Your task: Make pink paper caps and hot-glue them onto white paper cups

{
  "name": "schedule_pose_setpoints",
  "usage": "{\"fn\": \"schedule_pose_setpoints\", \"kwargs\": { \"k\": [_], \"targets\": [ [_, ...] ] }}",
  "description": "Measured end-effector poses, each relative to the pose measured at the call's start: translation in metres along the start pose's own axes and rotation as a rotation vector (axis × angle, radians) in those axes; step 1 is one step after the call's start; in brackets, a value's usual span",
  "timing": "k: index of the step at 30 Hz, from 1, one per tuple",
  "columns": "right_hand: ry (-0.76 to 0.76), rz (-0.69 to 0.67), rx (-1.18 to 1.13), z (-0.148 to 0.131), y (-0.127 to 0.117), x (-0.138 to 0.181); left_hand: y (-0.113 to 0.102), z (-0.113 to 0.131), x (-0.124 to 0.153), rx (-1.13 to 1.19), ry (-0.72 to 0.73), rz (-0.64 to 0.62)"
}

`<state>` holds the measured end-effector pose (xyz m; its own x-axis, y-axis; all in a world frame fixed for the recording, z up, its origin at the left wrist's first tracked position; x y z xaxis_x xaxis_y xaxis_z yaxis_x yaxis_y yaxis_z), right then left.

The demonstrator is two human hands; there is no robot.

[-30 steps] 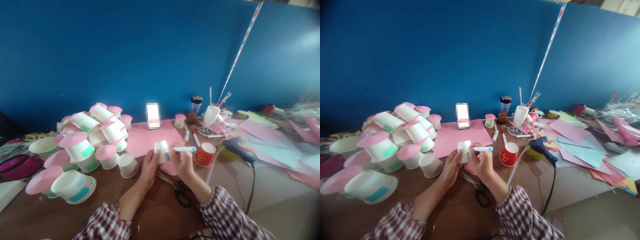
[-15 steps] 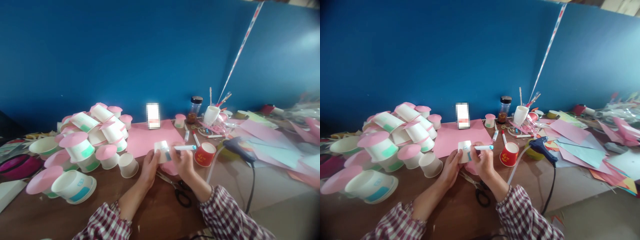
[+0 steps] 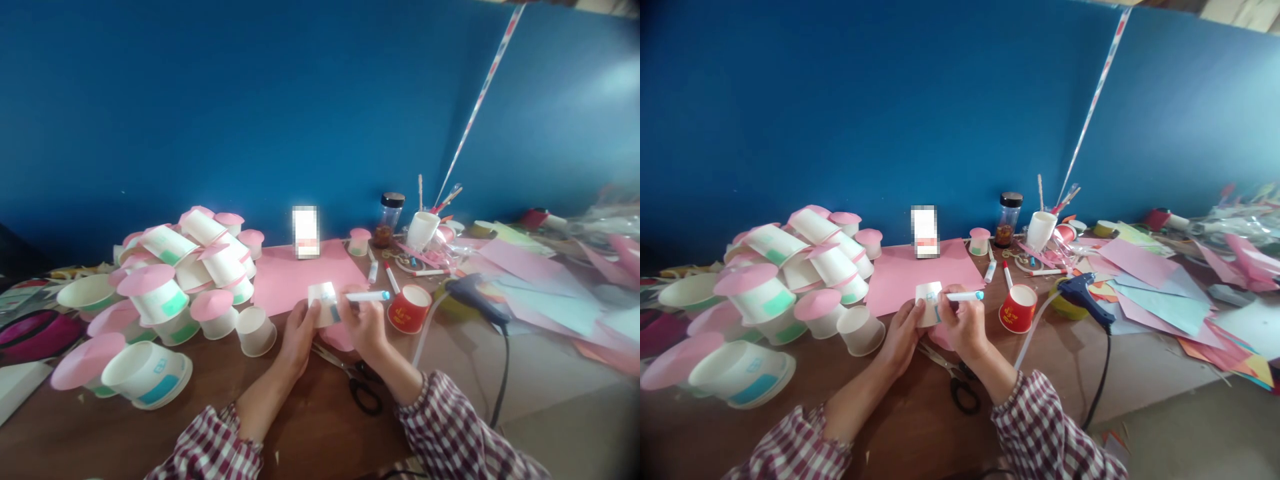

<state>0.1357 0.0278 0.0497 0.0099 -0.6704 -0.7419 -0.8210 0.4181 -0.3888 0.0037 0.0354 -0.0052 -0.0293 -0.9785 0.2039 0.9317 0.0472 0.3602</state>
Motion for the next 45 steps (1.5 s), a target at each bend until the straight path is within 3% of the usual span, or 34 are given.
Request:
{"fn": "schedule_pose_setpoints", "kwargs": {
  "k": [13,23,31,39,45],
  "targets": [
    [-0.008,-0.037,-0.055,-0.01,0.001,-0.001,0.001,-0.001,0.0,0.054,-0.038,-0.024],
    [0.021,0.011,-0.028,0.003,0.0,0.001,0.0,-0.001,0.001,0.063,-0.036,-0.03],
    [0.162,0.148,-0.303,0.014,-0.001,0.0,-0.002,0.003,-0.002,0.245,-0.06,-0.089],
    [0.065,0.091,-0.306,0.004,0.0,0.0,-0.003,0.003,-0.002,0.224,-0.01,-0.102],
    [0.018,-0.015,-0.237,-0.003,0.003,0.003,0.001,0.006,0.004,0.032,0.061,-0.079]
  ]
}}
Point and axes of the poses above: each hand's wrist, its own x-axis away from the middle knuckle, its own y-axis out of the palm, z = x × y, the point moved 4 cm from there along -x, towards the middle knuckle, and after that the axes turned 10 degrees about -y, right-handed, at the moved point
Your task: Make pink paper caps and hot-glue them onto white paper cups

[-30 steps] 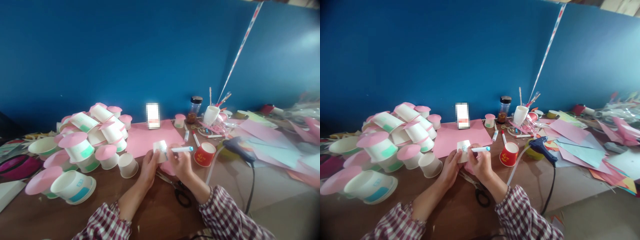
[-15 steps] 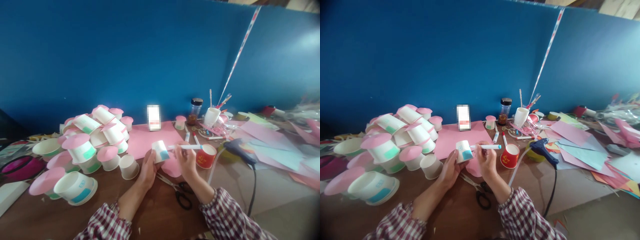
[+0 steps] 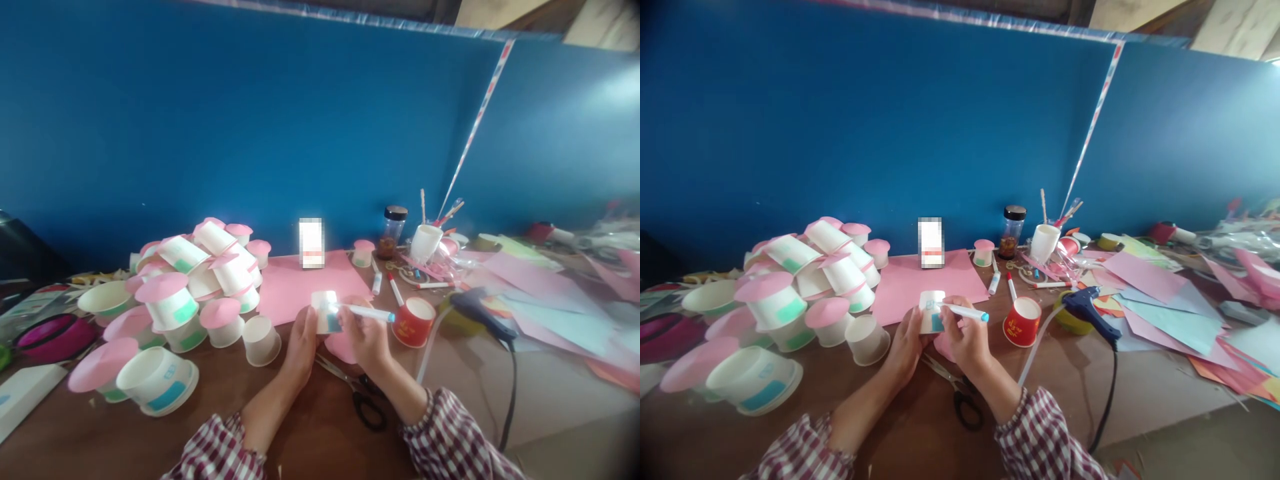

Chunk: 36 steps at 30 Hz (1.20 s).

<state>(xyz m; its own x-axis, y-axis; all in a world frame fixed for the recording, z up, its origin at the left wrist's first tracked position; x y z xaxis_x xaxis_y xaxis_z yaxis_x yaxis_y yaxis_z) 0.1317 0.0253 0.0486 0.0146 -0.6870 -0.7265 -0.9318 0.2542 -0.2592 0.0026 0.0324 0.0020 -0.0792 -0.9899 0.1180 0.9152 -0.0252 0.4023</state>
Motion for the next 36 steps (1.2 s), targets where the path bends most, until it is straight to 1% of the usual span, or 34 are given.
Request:
{"fn": "schedule_pose_setpoints", "kwargs": {
  "k": [4,10,13,17,25,36],
  "targets": [
    [-0.071,-0.013,0.074,-0.0081,-0.0008,-0.002,-0.0005,-0.0021,-0.0018,-0.099,0.005,0.018],
    [-0.088,-0.047,0.124,-0.0101,0.0022,-0.0019,-0.0026,-0.0027,-0.0028,-0.197,0.049,0.102],
    [-0.095,-0.052,0.121,-0.0094,0.0036,-0.0019,-0.0032,-0.0042,-0.003,-0.229,0.051,0.122],
    [-0.093,-0.057,0.136,-0.0103,0.0036,-0.0027,-0.0042,-0.0065,-0.004,-0.235,0.055,0.124],
    [-0.031,-0.048,0.16,-0.0088,0.0011,-0.0036,-0.0051,-0.0055,-0.0028,-0.234,0.061,0.13],
    [-0.049,-0.015,0.152,-0.0029,-0.0007,-0.0035,-0.0038,-0.0029,-0.001,-0.236,0.055,0.113]
  ]
}}
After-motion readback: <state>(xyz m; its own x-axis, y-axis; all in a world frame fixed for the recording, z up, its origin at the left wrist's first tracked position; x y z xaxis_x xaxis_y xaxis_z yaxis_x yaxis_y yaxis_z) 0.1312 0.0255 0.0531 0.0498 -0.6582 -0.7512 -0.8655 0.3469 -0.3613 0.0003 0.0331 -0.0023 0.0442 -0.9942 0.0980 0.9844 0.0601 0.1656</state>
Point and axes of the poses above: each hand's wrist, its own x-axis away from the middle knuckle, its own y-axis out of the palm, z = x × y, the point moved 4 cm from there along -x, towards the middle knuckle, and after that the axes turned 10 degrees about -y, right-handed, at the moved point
